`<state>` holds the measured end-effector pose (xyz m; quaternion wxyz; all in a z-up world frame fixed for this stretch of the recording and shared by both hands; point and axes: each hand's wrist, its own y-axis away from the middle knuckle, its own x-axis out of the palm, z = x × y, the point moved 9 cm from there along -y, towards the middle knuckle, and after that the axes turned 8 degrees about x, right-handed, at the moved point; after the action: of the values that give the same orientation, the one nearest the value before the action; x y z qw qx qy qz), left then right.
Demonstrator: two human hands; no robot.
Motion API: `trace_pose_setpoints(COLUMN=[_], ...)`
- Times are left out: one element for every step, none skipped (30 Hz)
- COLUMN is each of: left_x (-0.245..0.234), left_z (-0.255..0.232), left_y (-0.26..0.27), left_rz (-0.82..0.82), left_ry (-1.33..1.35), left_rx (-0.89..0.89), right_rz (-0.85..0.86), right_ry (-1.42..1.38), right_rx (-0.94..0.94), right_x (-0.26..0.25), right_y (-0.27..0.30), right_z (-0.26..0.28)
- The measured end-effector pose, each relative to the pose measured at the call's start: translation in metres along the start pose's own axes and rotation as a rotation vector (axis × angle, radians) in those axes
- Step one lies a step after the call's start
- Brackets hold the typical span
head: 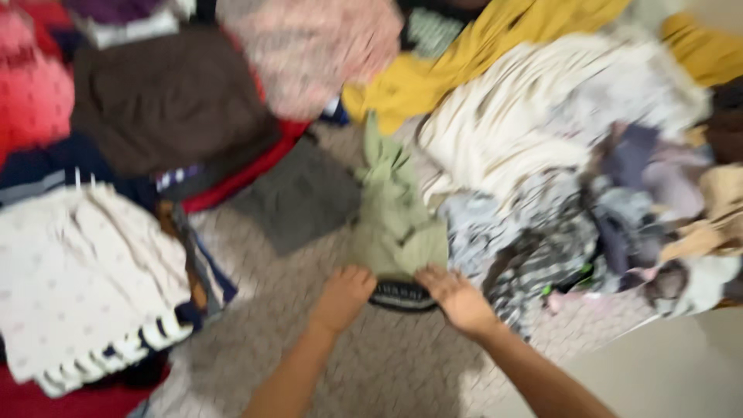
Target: The person folds various garments including shorts, shirts, and pants on a bed. They pick up each item, unfold it, fold it neatly, and place it into a growing stack of folded clothes.
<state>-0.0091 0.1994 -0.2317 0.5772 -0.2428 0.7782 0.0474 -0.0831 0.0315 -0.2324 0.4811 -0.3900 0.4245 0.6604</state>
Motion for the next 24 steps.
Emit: trace_pose_setpoints(left_x=[0.025,0.056,0.084,0.110,0.122,0.133,0.141,0.142,0.140,0.144,0.150,0.148,0.145,0.143,0.153,0.164,0.174,0.189,0.202,0.209,0.210,0.206,0.200,0.189], left_z=[-0.007,-0.001,0.001,0.004,0.014,0.024,0.029,0.042,0.054,0.061,0.071,0.082,0.093,0.099,0.102,0.100,0.098,0.090,0.080,0.076,0.074,0.077,0.084,0.093], left_y=[0.032,0.063,0.096,0.121,0.137,0.150,0.163,0.153,0.144,0.137,0.127,0.118,0.110,0.102,0.099,0.099,0.101,0.101,0.102,0.103,0.103,0.104,0.104,0.107], left_rz=[0.034,0.140,0.245,0.346,0.280,0.214,0.145,-0.013,-0.173,-0.214,-0.256,-0.307,-0.355,-0.405,-0.403,-0.396,-0.389,-0.360,-0.329,-0.304,-0.261,-0.222,-0.183,-0.193], left_ry=[0.037,0.210,0.384,0.553,0.660,0.766,0.869,0.937,1.001,1.028,1.055,0.931,0.807,0.683,0.671,0.659,0.645,0.725,0.805,0.876,0.892,0.904,0.917,0.887], left_rx=[-0.017,-0.180,-0.343,-0.498,-0.652,-0.806,-0.961,-0.955,-0.944,-0.957,-0.970,-0.958,-0.943,-0.927,-0.990,-1.057,-1.125,-1.175,-1.225,-1.271,-1.279,-1.285,-1.291,-1.322], right_rz=[0.071,0.249,0.429,0.382,0.335,0.287,0.157,0.015,0.100,0.188,0.155,0.117,0.078,-0.030,-0.140,-0.249,-0.234,-0.215,-0.197,-0.206,-0.215,-0.225,-0.254,-0.283], right_ry=[-0.074,-0.095,-0.109,-0.184,-0.258,-0.331,-0.460,-0.587,-0.628,-0.663,-0.726,-0.790,-0.853,-1.010,-1.165,-1.319,-1.229,-1.139,-1.049,-1.088,-1.126,-1.166,-1.177,-1.184], right_rx=[0.032,0.192,0.351,0.418,0.486,0.555,0.488,0.412,0.647,0.885,0.870,0.858,0.845,0.854,0.858,0.859,0.893,0.926,0.957,1.003,1.050,1.091,1.010,0.930], right_x=[0.044,0.094,0.138,0.156,0.169,0.179,0.173,0.162,0.176,0.188,0.187,0.187,0.188,0.190,0.194,0.198,0.205,0.213,0.216,0.216,0.213,0.207,0.191,0.172], right_y=[0.016,0.030,0.047,0.049,0.047,0.045,0.038,0.023,0.021,0.026,0.018,0.011,0.004,0.000,-0.002,-0.001,-0.001,0.001,0.003,0.002,0.000,-0.007,-0.023,-0.039], right_z=[0.002,-0.009,-0.022,-0.034,-0.048,-0.061,-0.068,-0.080,-0.109,-0.134,-0.143,-0.149,-0.152,-0.154,-0.151,-0.146,-0.138,-0.124,-0.110,-0.098,-0.085,-0.073,-0.062,-0.053])
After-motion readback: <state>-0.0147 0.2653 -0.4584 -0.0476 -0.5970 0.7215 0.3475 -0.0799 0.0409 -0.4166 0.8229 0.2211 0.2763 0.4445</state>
